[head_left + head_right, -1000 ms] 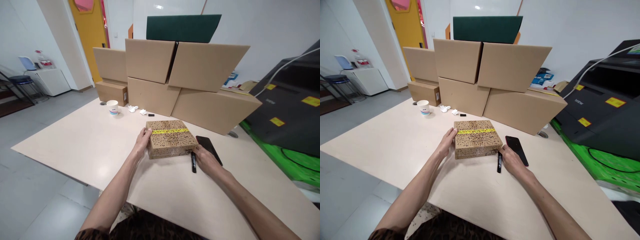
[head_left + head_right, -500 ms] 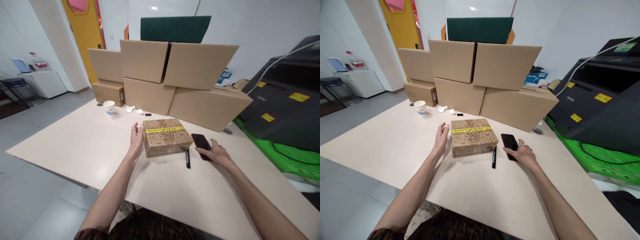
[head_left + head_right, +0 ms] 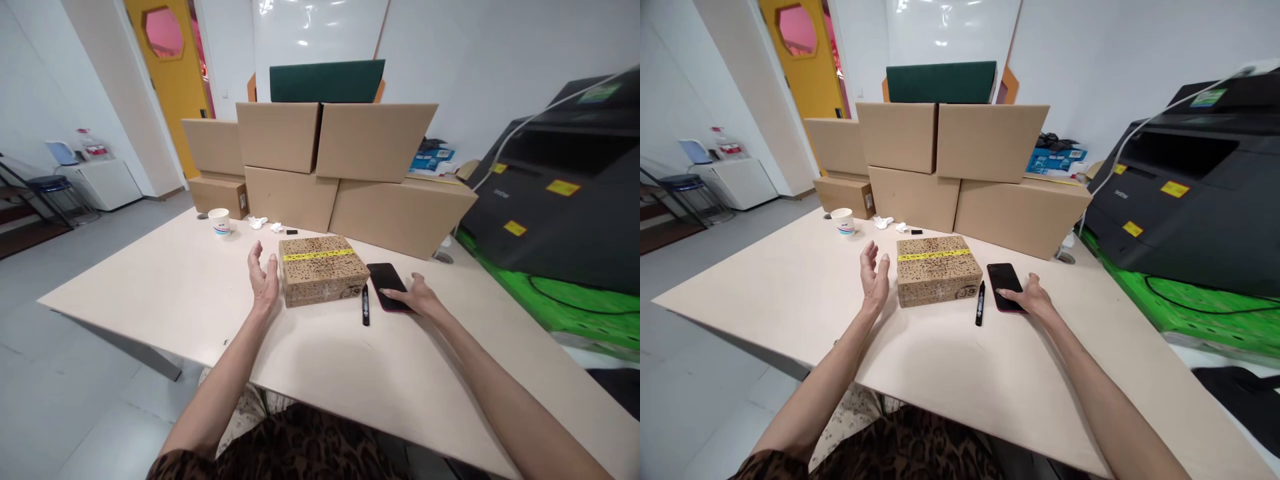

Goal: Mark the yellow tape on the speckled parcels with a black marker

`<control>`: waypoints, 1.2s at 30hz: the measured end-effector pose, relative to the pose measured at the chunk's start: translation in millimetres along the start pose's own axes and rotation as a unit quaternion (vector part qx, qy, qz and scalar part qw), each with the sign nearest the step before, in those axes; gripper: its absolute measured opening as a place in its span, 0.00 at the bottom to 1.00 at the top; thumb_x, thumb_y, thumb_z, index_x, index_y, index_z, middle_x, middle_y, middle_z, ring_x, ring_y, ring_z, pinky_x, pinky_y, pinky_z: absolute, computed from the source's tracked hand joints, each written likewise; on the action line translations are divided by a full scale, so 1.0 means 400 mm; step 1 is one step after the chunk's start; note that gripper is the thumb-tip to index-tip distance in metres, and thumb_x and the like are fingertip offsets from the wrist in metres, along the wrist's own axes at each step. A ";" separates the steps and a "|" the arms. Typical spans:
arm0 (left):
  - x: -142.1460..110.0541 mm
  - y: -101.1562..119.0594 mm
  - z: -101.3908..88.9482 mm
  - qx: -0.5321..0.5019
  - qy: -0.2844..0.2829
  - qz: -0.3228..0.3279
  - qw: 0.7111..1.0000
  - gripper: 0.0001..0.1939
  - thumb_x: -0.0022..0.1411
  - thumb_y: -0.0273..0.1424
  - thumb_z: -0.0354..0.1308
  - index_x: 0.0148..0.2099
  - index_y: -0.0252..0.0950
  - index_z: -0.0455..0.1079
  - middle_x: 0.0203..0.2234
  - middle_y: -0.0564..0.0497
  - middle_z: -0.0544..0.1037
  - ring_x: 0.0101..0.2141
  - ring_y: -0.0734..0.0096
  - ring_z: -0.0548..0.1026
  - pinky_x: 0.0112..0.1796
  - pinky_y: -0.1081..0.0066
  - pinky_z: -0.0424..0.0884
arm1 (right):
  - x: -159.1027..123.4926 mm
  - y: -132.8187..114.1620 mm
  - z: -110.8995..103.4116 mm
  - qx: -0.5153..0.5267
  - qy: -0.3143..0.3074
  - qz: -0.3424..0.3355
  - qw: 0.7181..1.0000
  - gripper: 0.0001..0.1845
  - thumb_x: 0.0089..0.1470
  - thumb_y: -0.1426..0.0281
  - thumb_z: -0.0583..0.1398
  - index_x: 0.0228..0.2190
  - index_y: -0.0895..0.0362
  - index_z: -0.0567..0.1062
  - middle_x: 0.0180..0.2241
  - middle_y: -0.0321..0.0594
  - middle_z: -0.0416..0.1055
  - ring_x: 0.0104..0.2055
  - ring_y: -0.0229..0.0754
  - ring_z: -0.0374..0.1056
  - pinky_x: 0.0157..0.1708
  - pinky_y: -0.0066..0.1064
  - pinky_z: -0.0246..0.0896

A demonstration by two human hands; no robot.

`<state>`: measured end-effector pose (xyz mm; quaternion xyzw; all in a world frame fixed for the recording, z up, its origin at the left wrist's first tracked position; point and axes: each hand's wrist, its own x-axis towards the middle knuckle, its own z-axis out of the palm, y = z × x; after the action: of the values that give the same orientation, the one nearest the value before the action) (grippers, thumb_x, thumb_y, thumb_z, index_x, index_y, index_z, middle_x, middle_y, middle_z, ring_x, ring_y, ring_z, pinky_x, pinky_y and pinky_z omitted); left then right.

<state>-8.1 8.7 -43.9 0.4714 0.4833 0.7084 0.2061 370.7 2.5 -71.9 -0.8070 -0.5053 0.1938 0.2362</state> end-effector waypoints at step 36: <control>-0.259 0.102 0.012 0.022 -0.242 0.088 0.966 0.26 0.73 0.46 0.48 0.63 0.35 0.67 0.32 0.48 0.79 0.30 0.69 0.75 0.35 0.67 0.73 | -0.238 -0.276 0.057 0.632 0.023 -0.195 0.749 0.31 0.46 0.47 0.68 0.45 0.55 0.74 0.31 0.37 0.76 0.31 0.41 0.71 0.31 0.33 0.69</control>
<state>51.4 -84.8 -56.3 0.6735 0.3913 0.5780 0.2433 239.1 -37.8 -19.6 -0.3617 -0.4077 0.3999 0.7369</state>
